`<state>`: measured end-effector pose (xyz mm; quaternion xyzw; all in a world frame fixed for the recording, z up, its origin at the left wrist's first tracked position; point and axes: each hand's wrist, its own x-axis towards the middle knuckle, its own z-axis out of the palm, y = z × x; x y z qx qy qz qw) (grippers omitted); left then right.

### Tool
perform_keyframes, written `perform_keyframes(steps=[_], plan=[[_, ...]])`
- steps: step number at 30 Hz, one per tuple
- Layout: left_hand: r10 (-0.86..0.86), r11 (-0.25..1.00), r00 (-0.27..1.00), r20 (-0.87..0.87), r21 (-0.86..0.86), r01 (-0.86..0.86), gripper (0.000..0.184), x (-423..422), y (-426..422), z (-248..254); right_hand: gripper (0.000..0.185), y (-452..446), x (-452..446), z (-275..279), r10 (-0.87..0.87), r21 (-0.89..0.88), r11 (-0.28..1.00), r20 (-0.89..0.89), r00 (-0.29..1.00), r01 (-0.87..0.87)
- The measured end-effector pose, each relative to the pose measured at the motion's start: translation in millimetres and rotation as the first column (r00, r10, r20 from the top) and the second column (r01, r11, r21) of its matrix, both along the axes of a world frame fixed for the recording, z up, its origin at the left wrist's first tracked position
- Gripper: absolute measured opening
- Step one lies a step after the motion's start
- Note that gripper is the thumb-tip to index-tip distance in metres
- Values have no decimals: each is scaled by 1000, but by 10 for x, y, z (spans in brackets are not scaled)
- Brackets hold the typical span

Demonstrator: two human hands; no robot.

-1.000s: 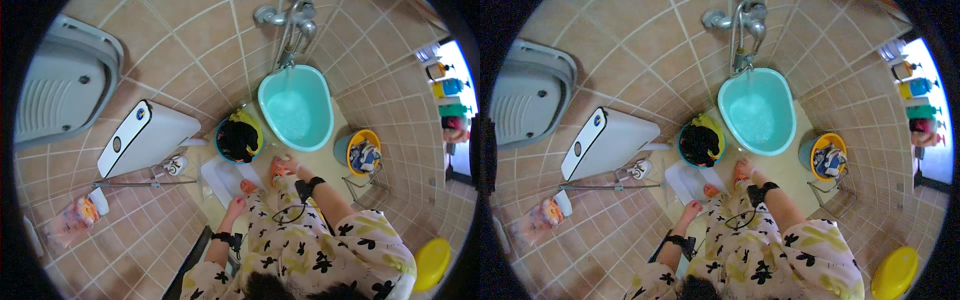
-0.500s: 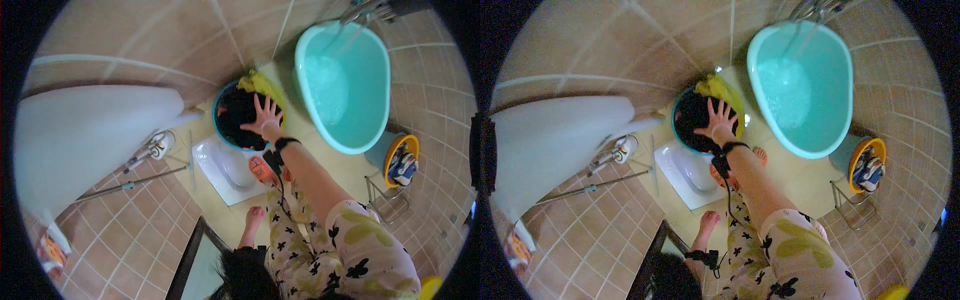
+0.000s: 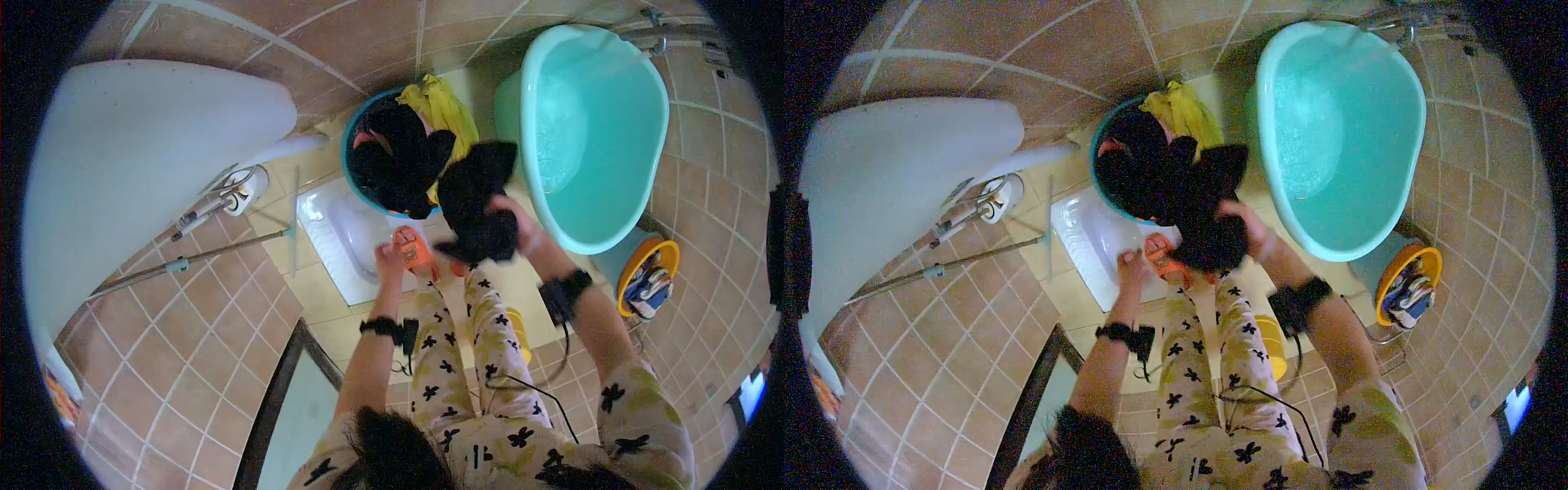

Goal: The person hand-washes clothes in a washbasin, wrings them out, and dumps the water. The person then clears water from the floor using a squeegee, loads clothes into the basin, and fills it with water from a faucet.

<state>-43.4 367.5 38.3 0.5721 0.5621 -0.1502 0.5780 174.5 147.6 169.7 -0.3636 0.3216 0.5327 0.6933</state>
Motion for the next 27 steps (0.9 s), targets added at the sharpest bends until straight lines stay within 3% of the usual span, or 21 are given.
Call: perform_keyframes(steps=[2,3,4,6,7,9,11,13,15,17,18,20,21,22,23,25,26,27], plan=[[-161,934,987,15,326,148,73,713,-12,168,44,-288,-268,291,123,-56,991,50,991,-120],[-246,865,969,33,458,205,85,1137,-38,368,45,-233,-243,756,164,-128,980,84,983,-153],[-279,857,958,74,469,213,95,1448,-90,445,46,-309,-370,757,114,-114,987,6,993,-113],[-426,720,901,-76,574,389,93,1893,-223,411,51,-458,-624,639,10,-107,994,-117,993,-22],[-427,724,901,-74,569,390,93,2051,-234,376,51,-503,-760,558,8,-113,993,-118,993,-22],[-396,779,805,-442,302,550,94,2280,-206,326,58,-529,-981,418,-126,-270,955,0,992,121],[-344,811,825,-448,301,501,84,2234,-83,259,59,-515,-1070,396,-189,-300,940,-64,980,162],[-327,809,890,-318,393,437,70,2081,98,205,52,-424,-1107,428,-275,-347,911,-112,955,222],[-215,919,951,223,375,120,49,1682,349,4,45,-311,-1167,408,-306,-346,903,-104,946,254],[-28,999,958,286,50,15,37,1514,348,925,45,-216,-1204,394,-357,-375,877,-89,930,301],[-37,998,951,306,-43,53,29,1428,284,1399,44,-188,-1242,365,-334,-348,891,-66,940,293],[-191,961,946,261,-146,235,32,1133,137,1941,45,-36,-1202,493,-363,-313,892,-65,929,326],[-271,883,935,228,-328,336,44,1040,61,2183,47,26,-1161,591,-387,-283,891,-67,920,354],[-339,847,902,265,-332,416,55,906,-103,2263,47,48,-1131,698,-377,-277,896,-68,924,346],[-360,793,875,324,-388,470,67,866,-311,2388,48,50,-1120,828,-458,-168,876,4,889,452],[-398,814,630,666,-60,578,72,1151,-663,2741,50,-105,-1006,1095,-379,-107,910,181,907,401],[-454,740,582,675,-79,668,75,1244,-809,2719,51,-898,-1476,556,-156,-287,903,475,866,320],[-501,655,530,684,-99,749,78,1371,-940,2664,49,-685,-1022,1100,-506,-68,832,313,804,550]])
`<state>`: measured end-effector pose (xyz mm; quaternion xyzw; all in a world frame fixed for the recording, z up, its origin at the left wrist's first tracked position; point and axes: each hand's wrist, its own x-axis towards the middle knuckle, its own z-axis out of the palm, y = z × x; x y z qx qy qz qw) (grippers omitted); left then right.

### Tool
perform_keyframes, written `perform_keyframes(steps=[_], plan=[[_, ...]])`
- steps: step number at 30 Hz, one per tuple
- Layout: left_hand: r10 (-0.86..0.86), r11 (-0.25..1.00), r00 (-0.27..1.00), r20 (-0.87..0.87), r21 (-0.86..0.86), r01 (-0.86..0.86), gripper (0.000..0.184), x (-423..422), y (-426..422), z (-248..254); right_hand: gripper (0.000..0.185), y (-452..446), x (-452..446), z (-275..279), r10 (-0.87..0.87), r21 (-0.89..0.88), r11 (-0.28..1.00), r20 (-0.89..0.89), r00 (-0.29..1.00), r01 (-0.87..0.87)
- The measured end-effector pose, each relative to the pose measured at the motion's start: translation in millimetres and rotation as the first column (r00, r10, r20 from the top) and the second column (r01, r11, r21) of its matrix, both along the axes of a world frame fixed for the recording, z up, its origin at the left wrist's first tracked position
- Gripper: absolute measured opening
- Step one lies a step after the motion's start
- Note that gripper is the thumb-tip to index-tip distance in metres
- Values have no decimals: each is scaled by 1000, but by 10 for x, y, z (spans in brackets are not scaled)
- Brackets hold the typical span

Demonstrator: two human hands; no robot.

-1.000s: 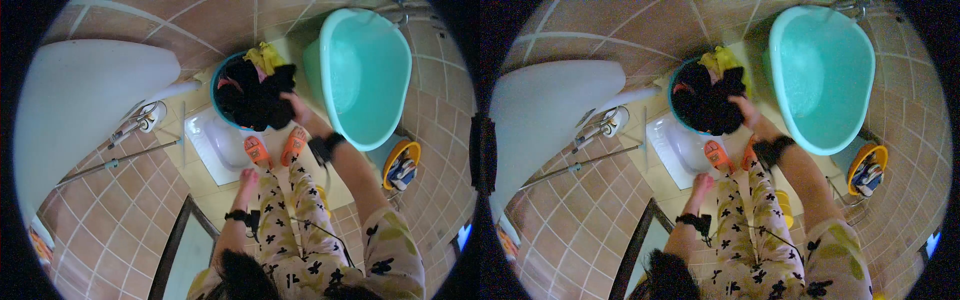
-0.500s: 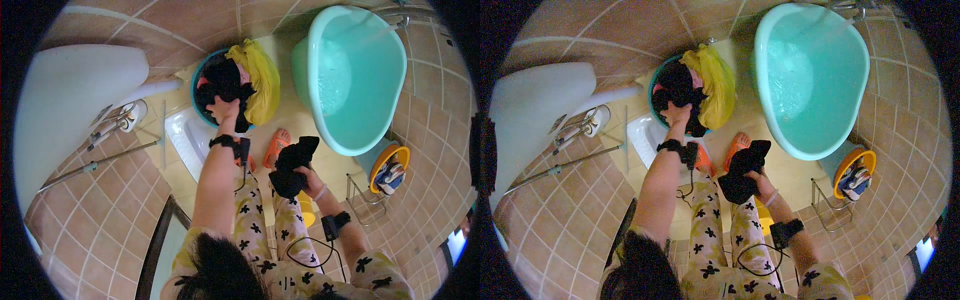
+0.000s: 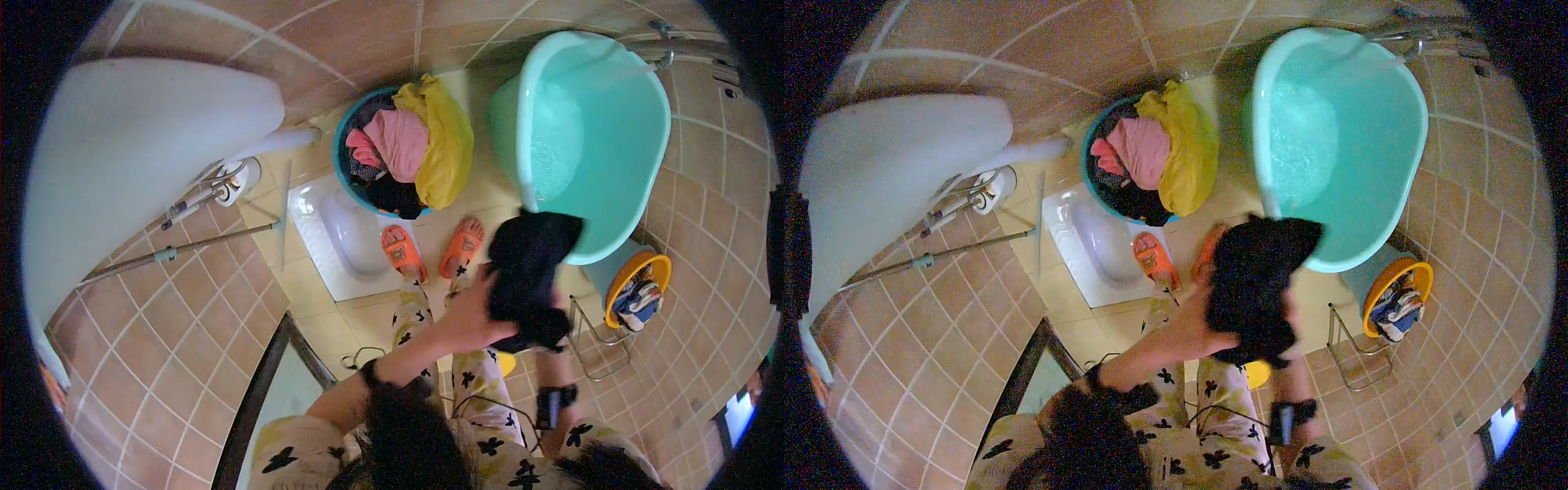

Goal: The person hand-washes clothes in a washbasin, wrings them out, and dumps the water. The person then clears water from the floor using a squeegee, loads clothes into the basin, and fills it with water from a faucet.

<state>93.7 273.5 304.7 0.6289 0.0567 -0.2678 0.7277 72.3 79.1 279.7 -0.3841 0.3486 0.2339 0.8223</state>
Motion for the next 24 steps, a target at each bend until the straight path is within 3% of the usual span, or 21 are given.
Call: perform_keyframes(steps=[1,2,3,4,5,6,7,8,9,10,11,12,13,16,18,19,20,24], plan=[[-59,998,998,19,17,59,83,168,-126,-21,50,-120,232,107,68,29,997,131,989,-72],[-62,992,995,-82,-119,52,92,330,-243,-30,52,-240,463,214,119,51,989,264,957,-137],[-3,988,1000,-5,-157,2,104,426,-430,-174,49,-241,749,326,71,-62,996,173,982,-61],[97,986,989,114,-146,-80,109,560,-550,-300,50,-451,828,266,75,-290,957,181,981,-20],[135,990,973,186,-1,-138,108,625,-640,-496,52,-661,908,205,85,-511,860,158,984,8],[162,980,984,77,106,-170,104,690,-641,-659,46,-410,1106,338,-89,-841,526,91,992,124],[276,954,961,-11,125,-273,99,699,-561,-830,47,-312,1202,309,76,-863,499,133,988,78],[270,919,936,-226,349,-181,90,610,-512,-1118,48,-211,1289,266,239,-884,466,165,957,36],[539,785,838,-90,414,-461,83,390,-539,-1654,49,-29,1326,156,328,-799,594,136,935,-92],[630,657,775,-50,566,-498,73,160,-449,-2120,49,212,1337,3,415,-686,692,123,901,-225],[619,753,746,-245,457,-474,72,54,-76,-2226,50,508,1343,-152,460,-491,788,69,885,-371],[618,758,671,-410,538,-369,75,-34,238,-2306,58,794,1299,-412,528,-423,773,15,849,-474],[671,709,616,-413,600,-371,82,-90,435,-2411,73,977,1266,-810,652,-501,632,-69,755,-592],[751,611,516,-411,728,-310,96,136,779,-2349,97,1351,1332,-2205,509,-723,432,-298,808,-539],[781,563,476,-405,785,-256,102,367,831,-2466,100,1331,1396,-2963,404,-769,290,-441,801,-570],[780,547,480,-401,809,-214,104,481,809,-2617,102,1321,1432,-3125,541,-741,316,-372,754,-593],[780,529,481,-400,832,-167,106,560,808,-2740,104,1358,1436,-3129,664,-706,335,-293,688,-624],[789,556,412,-456,816,-160,105,724,899,-2854,86,1447,1499,-2462,667,-649,381,-300,682,-658]])
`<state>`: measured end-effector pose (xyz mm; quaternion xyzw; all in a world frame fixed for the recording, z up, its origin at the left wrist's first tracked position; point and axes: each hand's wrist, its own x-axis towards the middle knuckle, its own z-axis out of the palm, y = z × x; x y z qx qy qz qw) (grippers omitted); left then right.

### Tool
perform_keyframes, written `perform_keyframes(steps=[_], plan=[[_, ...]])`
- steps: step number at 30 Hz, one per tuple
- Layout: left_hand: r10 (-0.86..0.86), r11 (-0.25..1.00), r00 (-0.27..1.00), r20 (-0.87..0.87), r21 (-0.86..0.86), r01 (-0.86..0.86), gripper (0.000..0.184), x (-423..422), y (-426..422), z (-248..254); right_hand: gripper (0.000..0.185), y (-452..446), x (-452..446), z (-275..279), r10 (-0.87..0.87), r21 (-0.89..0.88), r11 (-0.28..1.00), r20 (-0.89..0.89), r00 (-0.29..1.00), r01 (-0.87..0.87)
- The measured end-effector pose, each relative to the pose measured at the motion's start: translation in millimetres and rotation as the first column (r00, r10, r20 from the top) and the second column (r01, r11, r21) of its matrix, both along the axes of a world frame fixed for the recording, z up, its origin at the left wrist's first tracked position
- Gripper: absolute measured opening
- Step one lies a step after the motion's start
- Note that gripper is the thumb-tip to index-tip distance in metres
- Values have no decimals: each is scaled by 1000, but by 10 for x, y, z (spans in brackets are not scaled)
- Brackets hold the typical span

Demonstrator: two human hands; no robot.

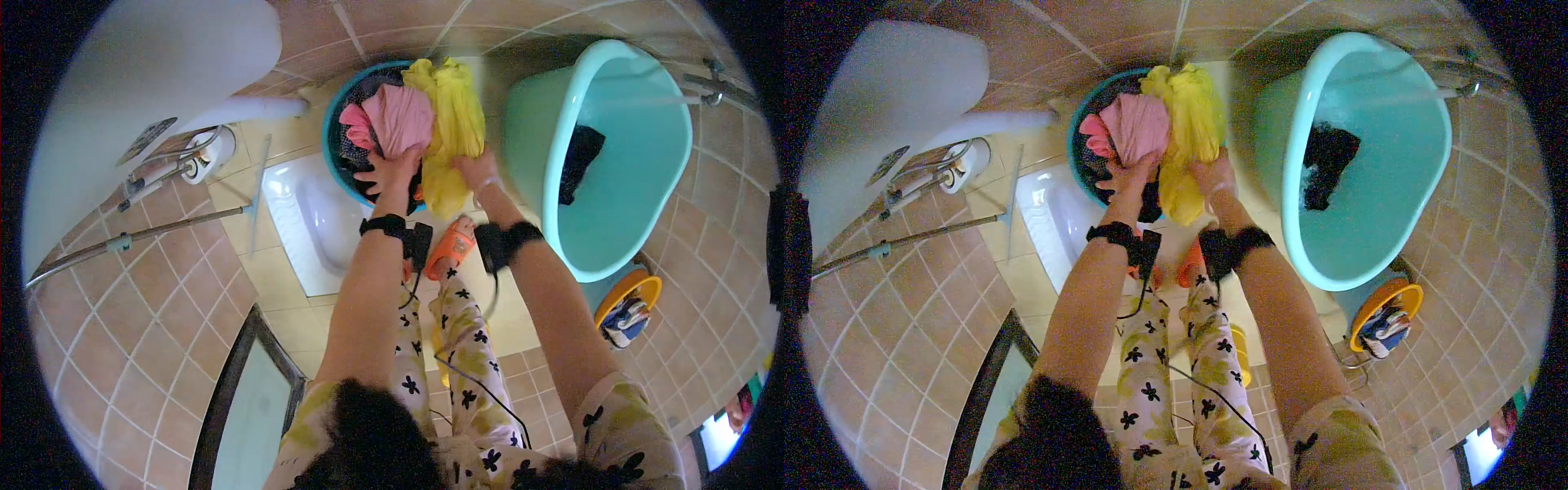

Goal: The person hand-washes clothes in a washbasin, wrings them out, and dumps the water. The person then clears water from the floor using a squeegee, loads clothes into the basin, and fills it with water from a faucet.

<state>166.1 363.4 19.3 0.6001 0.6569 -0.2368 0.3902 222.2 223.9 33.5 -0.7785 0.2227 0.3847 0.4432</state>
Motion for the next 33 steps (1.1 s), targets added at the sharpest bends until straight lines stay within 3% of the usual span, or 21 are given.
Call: perform_keyframes(steps=[2,4,6,8,10,13,15,17,18,19,20,22,24,25,26,27,28,29,31,32,33], plan=[[75,994,996,-48,-71,-78,100,-13,129,60,50,-157,-147,243,47,38,998,210,976,-57],[14,999,999,-44,-28,-15,83,-165,141,-434,34,-176,-275,1025,-188,287,946,101,977,152],[7,999,998,-55,-47,-9,73,-95,243,140,39,-361,-267,1865,-141,231,963,-20,990,142],[32,999,998,50,-46,-29,70,-442,241,-708,31,-657,-256,2609,-264,196,943,-56,963,270],[56,998,988,144,-44,-50,67,-522,223,-913,20,-1053,-248,3262,-344,94,932,-66,937,349],[155,979,974,166,-158,-129,65,-507,300,-706,38,-2250,-357,3600,-499,87,866,190,846,492],[250,958,938,240,-204,-203,59,-578,309,-670,56,-1937,-29,3912,-262,6,964,215,941,267],[338,931,894,293,-247,-271,54,-762,343,-690,56,-2001,193,3793,-170,-98,975,242,955,199],[95,962,917,386,-272,15,46,-866,364,-784,59,-2203,301,3605,-96,-159,979,208,973,131],[-32,949,903,429,-271,162,43,-871,366,-715,63,-2570,312,3241,341,-499,859,385,858,-118],[-151,918,865,478,-257,302,39,-878,369,-650,68,-2817,309,2926,734,-801,561,362,575,-211],[408,880,805,430,-420,-222,26,-753,205,38,76,-2114,276,2832,745,-682,642,451,491,-349],[478,825,785,395,-508,-247,28,-911,162,337,76,-1638,-59,2567,398,-258,912,371,839,-319],[550,753,757,354,-601,-266,31,-981,113,513,76,-1454,-275,2322,251,-41,967,321,913,-251],[594,738,703,391,-612,-283,36,-953,50,812,80,-1349,-495,1962,241,46,964,273,931,-262],[634,723,644,428,-625,-296,41,-922,-13,1116,84,-979,-467,2075,117,132,986,-103,988,-103],[627,728,646,435,-622,-288,41,-951,-43,1295,80,-859,-627,1845,-10,250,963,-336,942,100],[634,712,631,447,-656,-251,46,-1005,-63,1445,82,-769,-745,1599,-178,377,818,-554,814,435],[640,699,611,466,-683,-211,50,-1094,-119,1750,62,-431,-728,1638,-296,333,545,-783,548,770],[501,778,663,555,-626,-64,52,-1109,-152,1923,49,-390,-817,1556,-240,450,362,-801,548,816],[351,827,694,629,-556,86,53,-1116,-198,2064,46,-398,-958,1439,-428,460,419,-661,617,783]])
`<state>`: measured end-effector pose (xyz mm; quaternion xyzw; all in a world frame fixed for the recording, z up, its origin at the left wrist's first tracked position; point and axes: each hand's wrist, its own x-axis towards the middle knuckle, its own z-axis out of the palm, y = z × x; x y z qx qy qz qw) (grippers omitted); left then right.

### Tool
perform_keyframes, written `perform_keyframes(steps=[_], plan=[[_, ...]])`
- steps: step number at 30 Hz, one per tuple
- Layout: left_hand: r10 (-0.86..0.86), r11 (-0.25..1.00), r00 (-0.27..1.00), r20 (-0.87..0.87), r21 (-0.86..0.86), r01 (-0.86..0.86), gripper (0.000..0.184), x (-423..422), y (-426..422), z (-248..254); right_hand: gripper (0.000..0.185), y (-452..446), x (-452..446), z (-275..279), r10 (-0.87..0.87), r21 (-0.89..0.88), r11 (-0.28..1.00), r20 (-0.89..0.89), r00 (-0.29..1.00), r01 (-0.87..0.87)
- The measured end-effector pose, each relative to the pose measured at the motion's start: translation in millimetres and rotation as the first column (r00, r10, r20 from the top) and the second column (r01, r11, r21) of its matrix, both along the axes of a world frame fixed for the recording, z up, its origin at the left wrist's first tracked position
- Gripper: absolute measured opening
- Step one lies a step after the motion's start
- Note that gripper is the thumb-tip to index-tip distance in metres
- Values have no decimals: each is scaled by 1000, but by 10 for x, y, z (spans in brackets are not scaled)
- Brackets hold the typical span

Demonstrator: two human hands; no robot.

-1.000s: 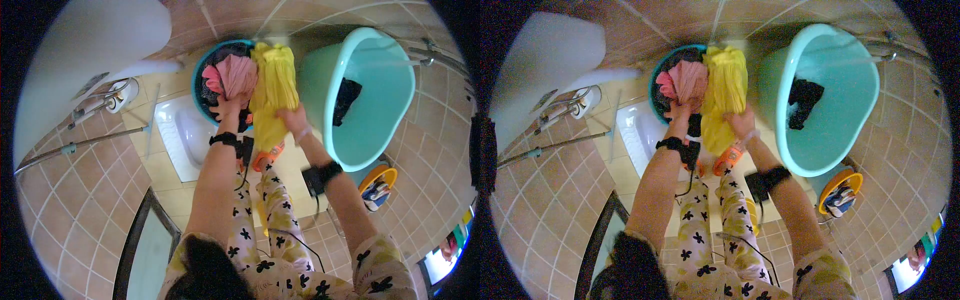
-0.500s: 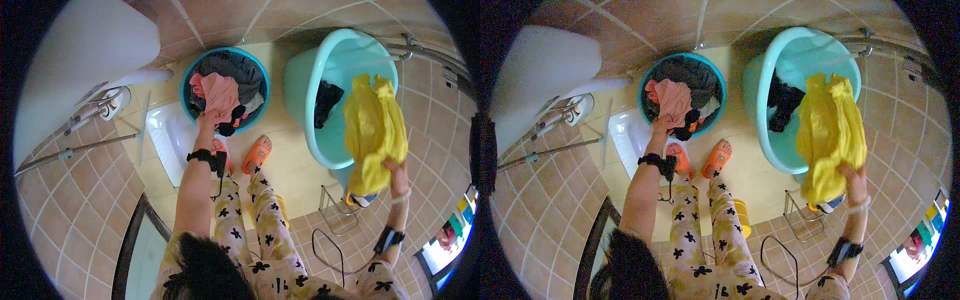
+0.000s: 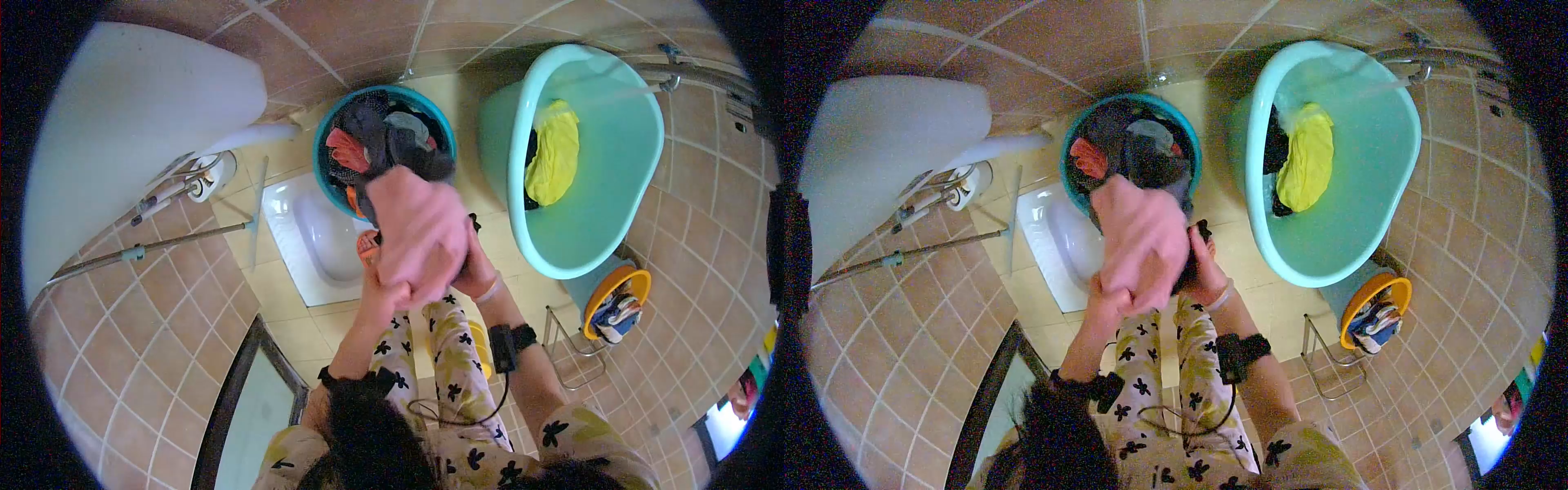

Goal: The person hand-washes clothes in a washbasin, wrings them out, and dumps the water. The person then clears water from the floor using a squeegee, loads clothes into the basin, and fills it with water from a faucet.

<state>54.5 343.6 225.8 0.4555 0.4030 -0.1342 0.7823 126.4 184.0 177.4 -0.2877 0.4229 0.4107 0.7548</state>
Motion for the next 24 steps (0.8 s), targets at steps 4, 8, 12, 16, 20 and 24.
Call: perform_keyframes(steps=[4,8,12,16,20,24], plan=[[-328,944,826,458,135,300,43,207,-223,664,46,-417,-209,549,60,-263,964,101,993,-31],[-534,846,448,717,455,278,38,674,-736,1342,47,-1022,-238,1668,70,-429,903,130,989,-7],[-409,854,160,899,315,413,49,965,-1445,1797,48,-1529,-182,2467,32,-604,792,186,982,89],[-294,849,149,944,186,494,54,1376,-1750,1935,50,-1846,127,2749,27,-696,695,273,962,179],[-239,947,397,886,124,295,57,1709,-2077,1701,54,-1983,771,2373,20,-706,673,317,948,222],[-398,857,791,465,497,138,74,1862,-2465,742,57,-1988,1462,1412,-98,-711,665,221,970,228]])
